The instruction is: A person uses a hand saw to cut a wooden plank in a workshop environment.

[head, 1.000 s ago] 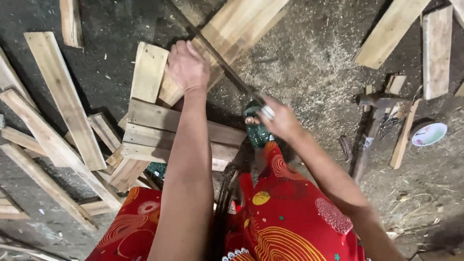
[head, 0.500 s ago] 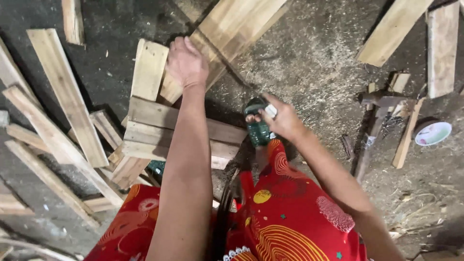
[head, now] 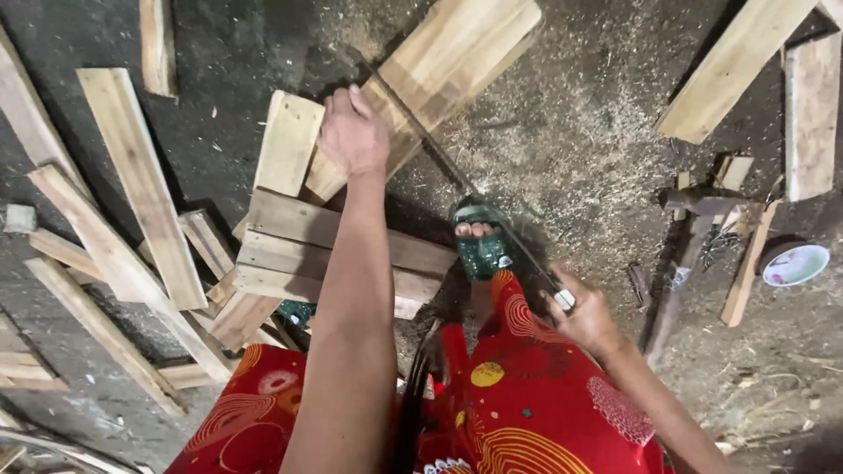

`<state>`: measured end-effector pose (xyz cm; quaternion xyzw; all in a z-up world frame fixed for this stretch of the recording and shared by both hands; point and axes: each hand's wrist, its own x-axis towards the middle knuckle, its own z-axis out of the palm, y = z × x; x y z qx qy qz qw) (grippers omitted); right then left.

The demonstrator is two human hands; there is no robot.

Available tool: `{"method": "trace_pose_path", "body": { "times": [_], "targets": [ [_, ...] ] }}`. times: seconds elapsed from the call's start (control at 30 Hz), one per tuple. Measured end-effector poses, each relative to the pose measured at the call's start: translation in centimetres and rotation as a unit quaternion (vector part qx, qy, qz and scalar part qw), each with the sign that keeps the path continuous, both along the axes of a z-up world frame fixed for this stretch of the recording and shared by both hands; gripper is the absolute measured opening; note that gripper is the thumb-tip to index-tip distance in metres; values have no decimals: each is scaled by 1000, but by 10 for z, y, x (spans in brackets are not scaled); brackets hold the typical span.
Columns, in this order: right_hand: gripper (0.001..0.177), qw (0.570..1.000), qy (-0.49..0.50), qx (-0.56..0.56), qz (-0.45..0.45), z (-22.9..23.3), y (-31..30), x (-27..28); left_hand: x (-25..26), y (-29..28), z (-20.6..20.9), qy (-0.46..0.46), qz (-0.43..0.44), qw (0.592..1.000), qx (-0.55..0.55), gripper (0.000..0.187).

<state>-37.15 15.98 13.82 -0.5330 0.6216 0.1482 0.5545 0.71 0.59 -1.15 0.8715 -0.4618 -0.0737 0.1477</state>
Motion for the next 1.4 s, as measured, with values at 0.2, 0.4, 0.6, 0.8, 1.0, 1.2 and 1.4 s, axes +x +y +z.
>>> {"method": "trace_pose_path", "body": {
  "times": [0.2,0.4,0.6,0.8,1.0,1.2,1.4],
  "targets": [
    [47,973,-125,-169,99,-7,-88,81,2,-8,-6,16,10,999,46,59],
    [45,973,-137,-175,67,-18,-45,57,2,-12,-2,1,17,1000,-2,53],
    [62,998,12,-15,61,-20,-32,37,7,-10,-7,51,23,994,98,53],
    [45,954,-161,-232,96,-30,-55,74,3,-6,-2,43,28,993,102,55],
    [60,963,-180,-199,32,-30,7,16,12,-8,-6,58,14,992,113,57],
    [46,960,-165,-218,61,-41,-61,97,6,-3,1,25,29,994,99,55],
    [63,977,-133,-168,-18,-55,45,-28,4,-13,-3,44,19,996,78,57]
  ]
}}
